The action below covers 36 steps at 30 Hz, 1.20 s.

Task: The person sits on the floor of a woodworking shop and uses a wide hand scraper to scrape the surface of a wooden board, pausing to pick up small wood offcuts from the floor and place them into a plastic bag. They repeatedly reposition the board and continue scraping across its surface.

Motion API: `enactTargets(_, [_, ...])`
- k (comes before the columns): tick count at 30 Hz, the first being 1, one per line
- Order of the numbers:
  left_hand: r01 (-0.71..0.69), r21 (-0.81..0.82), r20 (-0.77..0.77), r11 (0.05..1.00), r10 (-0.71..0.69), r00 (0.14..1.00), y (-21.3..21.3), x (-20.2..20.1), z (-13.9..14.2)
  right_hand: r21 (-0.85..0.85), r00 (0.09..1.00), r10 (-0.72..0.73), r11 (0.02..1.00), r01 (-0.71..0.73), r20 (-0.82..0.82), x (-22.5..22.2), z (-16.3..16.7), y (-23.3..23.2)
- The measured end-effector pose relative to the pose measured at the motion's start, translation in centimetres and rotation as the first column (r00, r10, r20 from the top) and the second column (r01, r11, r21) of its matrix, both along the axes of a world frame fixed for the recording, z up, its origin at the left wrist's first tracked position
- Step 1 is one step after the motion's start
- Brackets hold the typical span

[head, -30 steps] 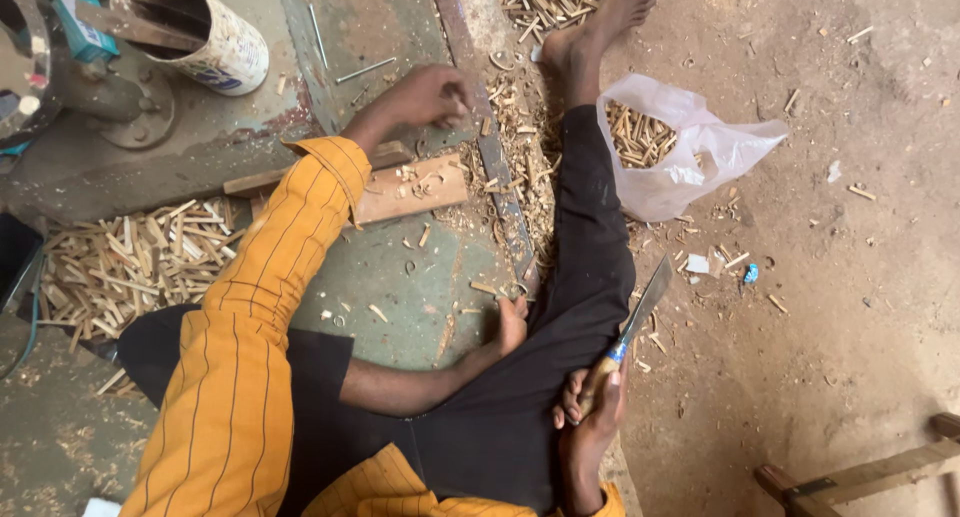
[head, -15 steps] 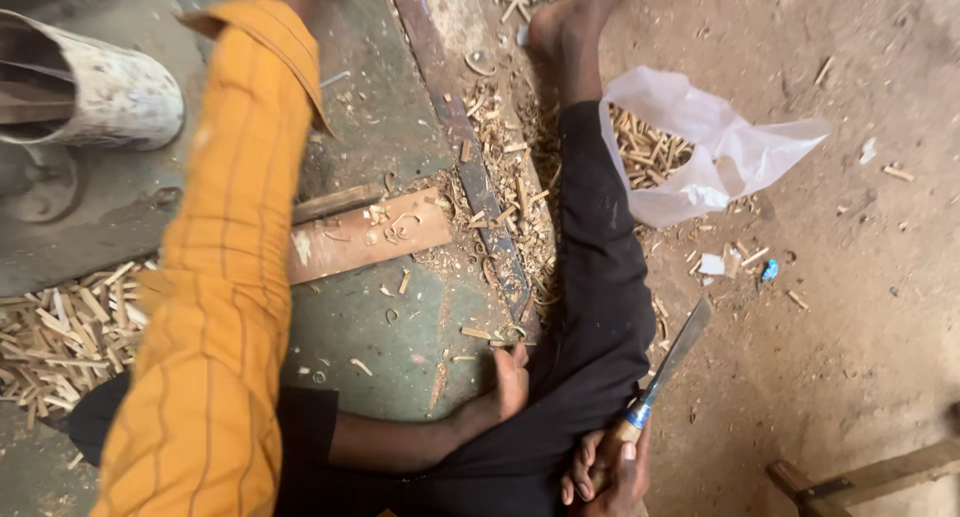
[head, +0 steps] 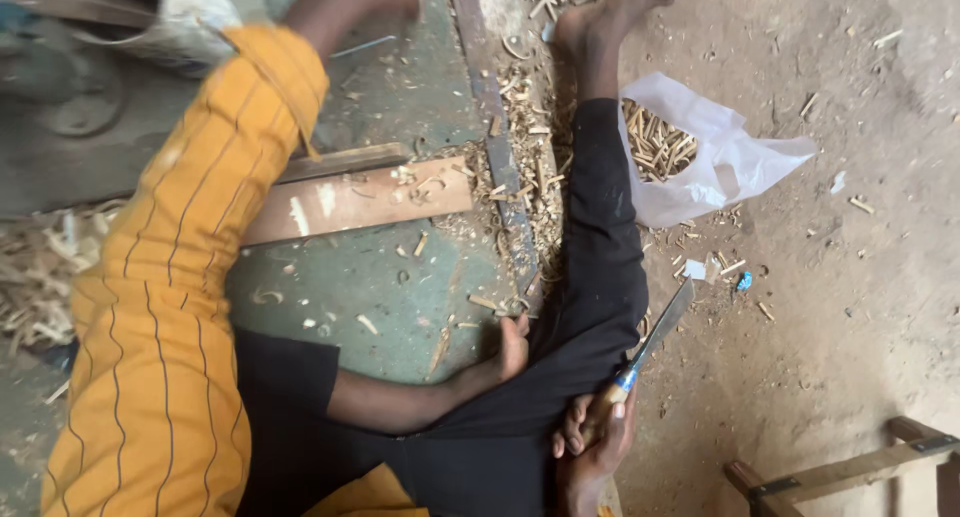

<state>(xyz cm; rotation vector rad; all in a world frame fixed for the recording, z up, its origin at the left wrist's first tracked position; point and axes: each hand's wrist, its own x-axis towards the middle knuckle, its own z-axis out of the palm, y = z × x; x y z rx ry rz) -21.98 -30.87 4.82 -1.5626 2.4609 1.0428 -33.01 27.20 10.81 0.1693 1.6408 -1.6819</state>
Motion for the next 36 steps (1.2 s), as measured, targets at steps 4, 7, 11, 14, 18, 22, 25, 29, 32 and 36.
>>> enactTargets(4, [0.459,-0.199,0.122,0.866,-0.443,0.888,3.2,2.3,-1.2,-0.047,0.998,0.069,0.997,-0.069,0.004,0.4,0.9,0.1])
enactTargets(7, [0.485,-0.258,0.014,0.836,-0.499,0.867,4.8,4.7,-0.7,-0.110,0.996,0.091,0.990,-0.093,-0.022,1.0,0.8,0.2])
enactTargets(11, [0.089,-0.294,-0.468,0.951,-0.225,0.855,7.7,7.8,2.3,-0.091,0.990,0.127,0.987,-0.133,-0.062,1.5,0.2,1.2])
enactTargets(14, [-0.092,0.040,-0.564,0.995,0.098,0.820,12.7,10.8,3.9,-0.067,0.992,0.088,0.993,-0.095,-0.091,1.6,-0.6,2.0])
enactTargets(18, [-0.279,0.076,-0.511,0.957,0.278,0.814,21.2,16.5,1.8,-0.152,0.997,0.058,0.986,-0.066,-0.057,1.1,-2.2,2.5])
enactTargets(22, [-0.465,-0.502,-0.496,0.729,0.198,0.846,27.0,18.4,-2.1,-0.112,0.994,0.084,0.989,-0.092,-0.071,0.7,-3.3,3.0])
enactTargets(25, [-0.483,-0.539,-0.300,0.691,0.378,0.876,28.9,16.5,-3.8,-0.118,0.991,0.109,0.986,-0.117,-0.071,0.6,-3.4,3.3])
enactTargets(29, [-0.382,-0.525,-0.183,0.761,0.338,0.923,29.4,12.5,-3.7,-0.062,0.981,0.119,0.990,-0.130,-0.155,0.7,-3.4,3.3])
enactTargets(32, [-0.175,-0.411,-0.344,0.895,0.025,0.939,30.4,10.4,-3.2,-0.070,0.981,0.098,0.991,-0.111,-0.168,0.9,-3.8,3.1])
enactTargets(36, [-0.179,-0.270,-0.490,0.946,0.025,0.872,32.1,11.2,-2.9,-0.042,0.981,0.091,0.994,-0.099,-0.173,0.5,-4.3,3.4])
